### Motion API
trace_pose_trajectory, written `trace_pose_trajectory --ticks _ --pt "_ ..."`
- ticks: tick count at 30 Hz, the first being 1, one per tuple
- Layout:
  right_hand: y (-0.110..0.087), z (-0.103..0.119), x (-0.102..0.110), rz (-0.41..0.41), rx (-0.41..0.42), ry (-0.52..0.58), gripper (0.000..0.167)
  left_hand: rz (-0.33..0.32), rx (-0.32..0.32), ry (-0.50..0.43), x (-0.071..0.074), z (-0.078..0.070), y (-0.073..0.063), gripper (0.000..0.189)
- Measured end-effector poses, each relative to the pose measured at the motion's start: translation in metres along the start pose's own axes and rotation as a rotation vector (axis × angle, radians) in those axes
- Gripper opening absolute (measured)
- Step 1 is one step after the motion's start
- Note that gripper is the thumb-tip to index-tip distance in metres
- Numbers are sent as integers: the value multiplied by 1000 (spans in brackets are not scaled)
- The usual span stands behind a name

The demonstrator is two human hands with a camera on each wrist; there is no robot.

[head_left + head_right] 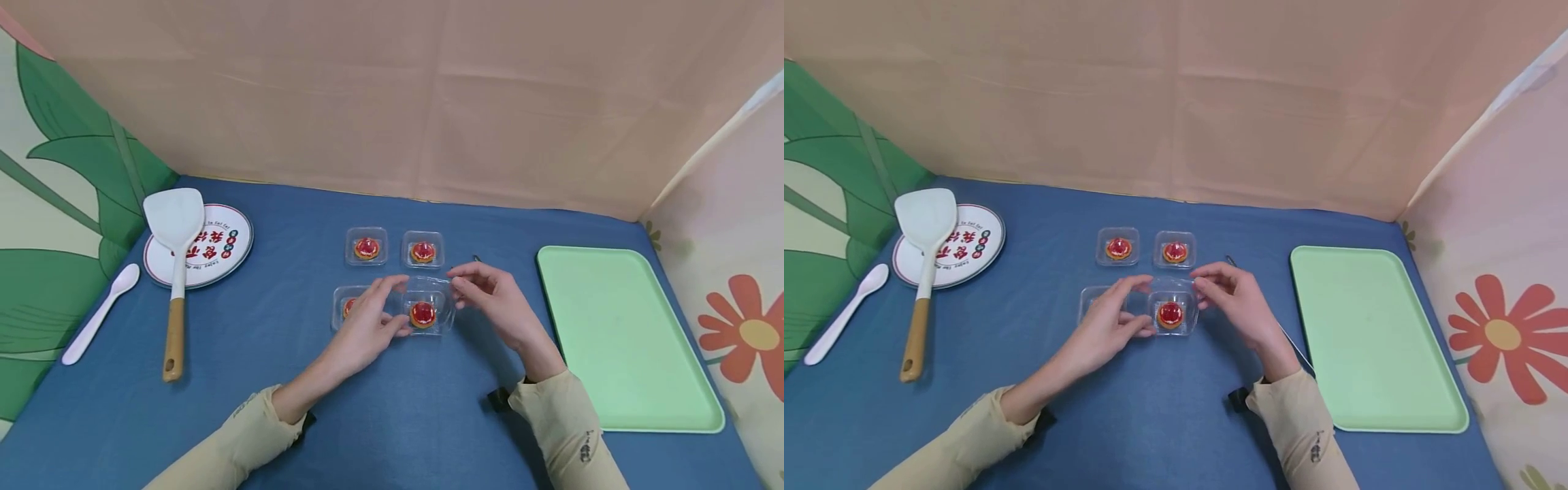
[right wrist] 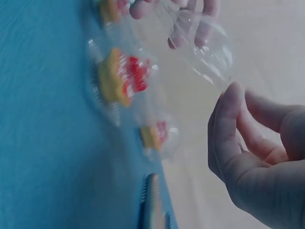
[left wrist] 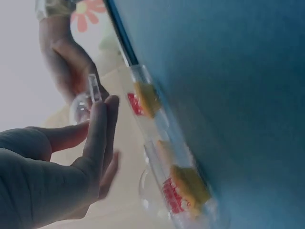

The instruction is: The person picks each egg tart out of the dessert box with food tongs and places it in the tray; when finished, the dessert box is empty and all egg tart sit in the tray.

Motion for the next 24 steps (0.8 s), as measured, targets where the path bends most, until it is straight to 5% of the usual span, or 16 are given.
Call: trace_pose_trajectory --ticks 5,8,18,24 --pt "-14 9 5 -66 16 19 30 -74 -130 99 4 -14 1 36" --pt "-26 11 7 -92 25 9 28 -66 -162 116 1 -19 1 26" --pt "-64 9 18 -215 105 1 28 80 -345 218 -27 -36 3 15" --pt "-83 -4 23 -198 35 -26 34 164 -412 306 -43 -40 2 10"
Point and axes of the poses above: each hand's wrist, its own y-axis towards the middle knuckle, its own x-axis out of the back of the hand, z = x × y, the point moved 7 cm from there along y, towards the middle knuckle, and after that the axes turned 8 degrees about z, right-handed, at the moved point
